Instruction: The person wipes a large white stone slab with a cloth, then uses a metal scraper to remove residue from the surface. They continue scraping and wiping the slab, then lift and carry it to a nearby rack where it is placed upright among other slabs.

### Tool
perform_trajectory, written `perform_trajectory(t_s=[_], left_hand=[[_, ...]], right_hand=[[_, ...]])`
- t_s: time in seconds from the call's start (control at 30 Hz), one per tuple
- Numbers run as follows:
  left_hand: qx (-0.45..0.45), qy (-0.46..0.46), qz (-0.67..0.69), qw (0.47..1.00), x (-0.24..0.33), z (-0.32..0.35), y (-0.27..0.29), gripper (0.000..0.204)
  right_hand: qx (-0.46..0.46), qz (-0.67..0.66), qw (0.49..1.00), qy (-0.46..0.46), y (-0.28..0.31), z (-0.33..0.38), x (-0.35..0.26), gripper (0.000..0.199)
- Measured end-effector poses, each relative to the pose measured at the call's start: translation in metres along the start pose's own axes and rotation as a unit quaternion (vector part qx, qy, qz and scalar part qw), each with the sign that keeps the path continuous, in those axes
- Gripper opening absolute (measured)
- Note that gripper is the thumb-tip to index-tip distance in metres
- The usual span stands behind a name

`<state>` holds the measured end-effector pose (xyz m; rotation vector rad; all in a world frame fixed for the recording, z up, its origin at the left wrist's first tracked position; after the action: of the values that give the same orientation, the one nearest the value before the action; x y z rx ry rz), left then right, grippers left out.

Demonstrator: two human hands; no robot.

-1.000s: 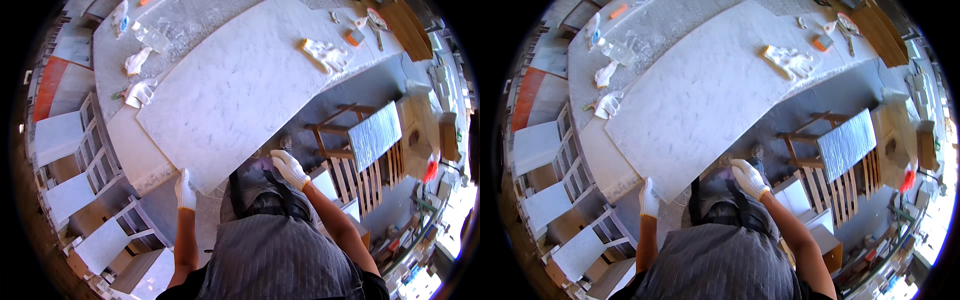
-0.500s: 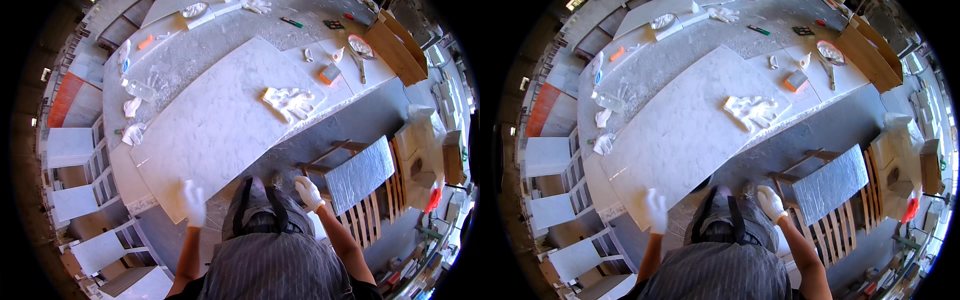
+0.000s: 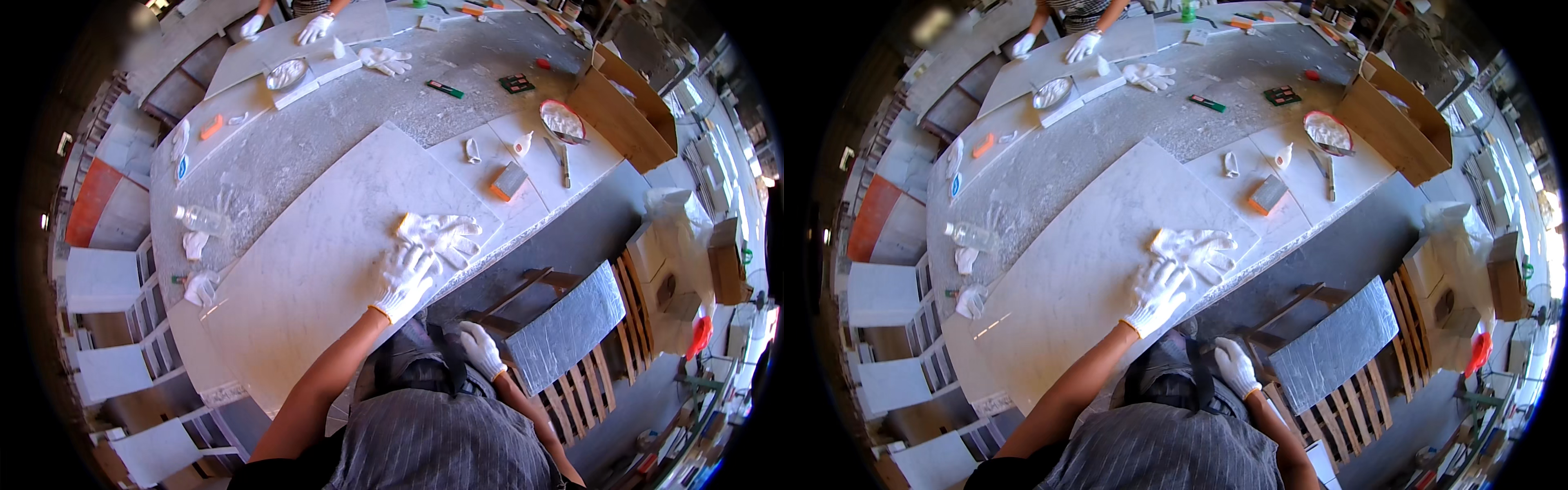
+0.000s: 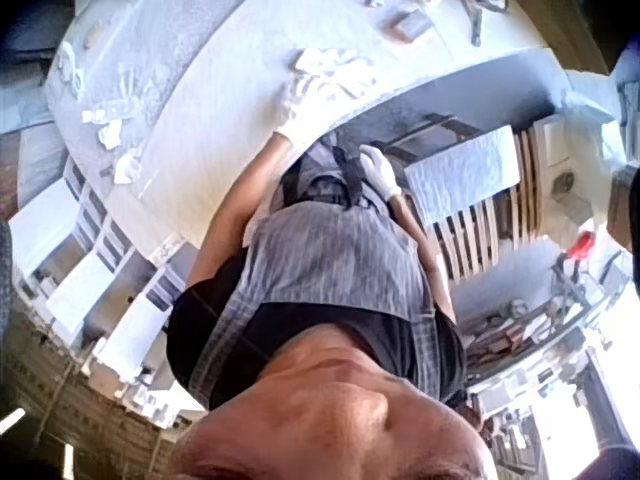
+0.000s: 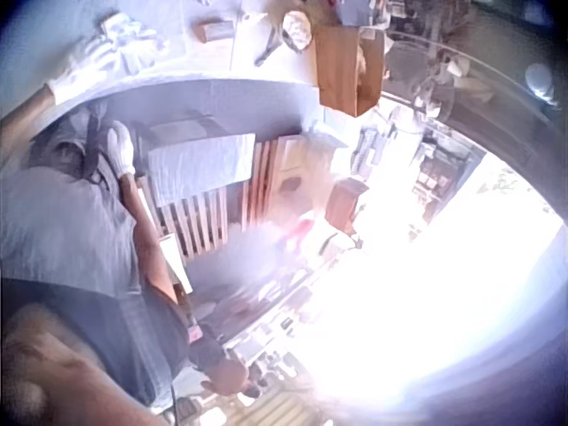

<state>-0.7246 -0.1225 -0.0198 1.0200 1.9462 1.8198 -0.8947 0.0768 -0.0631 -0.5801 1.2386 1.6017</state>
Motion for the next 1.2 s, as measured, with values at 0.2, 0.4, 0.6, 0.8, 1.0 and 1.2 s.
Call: perform_trajectory(t_s=[0.2, 0.4, 0.6, 0.8, 1.0, 1.2], left_hand=[[-0.002, 0.037, -0.066, 0.997, -0.041, -0.069, 0.013, 0.062], [0.013, 0.036, -0.109, 0.993, -0.045, -0.091, 0.001, 0.066], [0.040, 0.074, -0.054, 0.995, -0.034, -0.105, 0.016, 0.048], [-0.016, 0.118, 0.059, 0.991, 0.024, -0.194, 0.014, 0.020], [0.035, 0.166, 0.067, 0.983, 0.061, -0.278, -0.019, 0.034], [0.015, 0.161, -0.025, 0.987, 0.094, -0.322, -0.040, 0.077]], right_hand=[[0.117, -0.060, 0.990, -0.045, 0.037, -0.024, -0.002, 0.032], [0.088, -0.057, 0.991, -0.083, 0.069, -0.054, -0.019, 0.025], [0.214, -0.111, 0.969, -0.060, 0.164, -0.116, -0.011, 0.022], [0.358, 0.016, 0.929, 0.092, 0.330, -0.221, -0.037, 0.030], [0.371, 0.128, 0.915, 0.093, 0.420, -0.290, -0.064, 0.038], [0.308, 0.223, 0.923, 0.055, 0.426, -0.345, -0.065, 0.039]])
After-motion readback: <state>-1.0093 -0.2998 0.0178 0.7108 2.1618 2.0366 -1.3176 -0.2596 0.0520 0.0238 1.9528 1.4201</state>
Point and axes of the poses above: each hand's wrist, its own z-axis away from the middle knuckle, its own y-axis out of the back of the hand, x = y × z, the point moved 4 cm from there along -z, towards the middle knuckle, and after that the axes turned 1 degree about y, right-handed, at the moved point
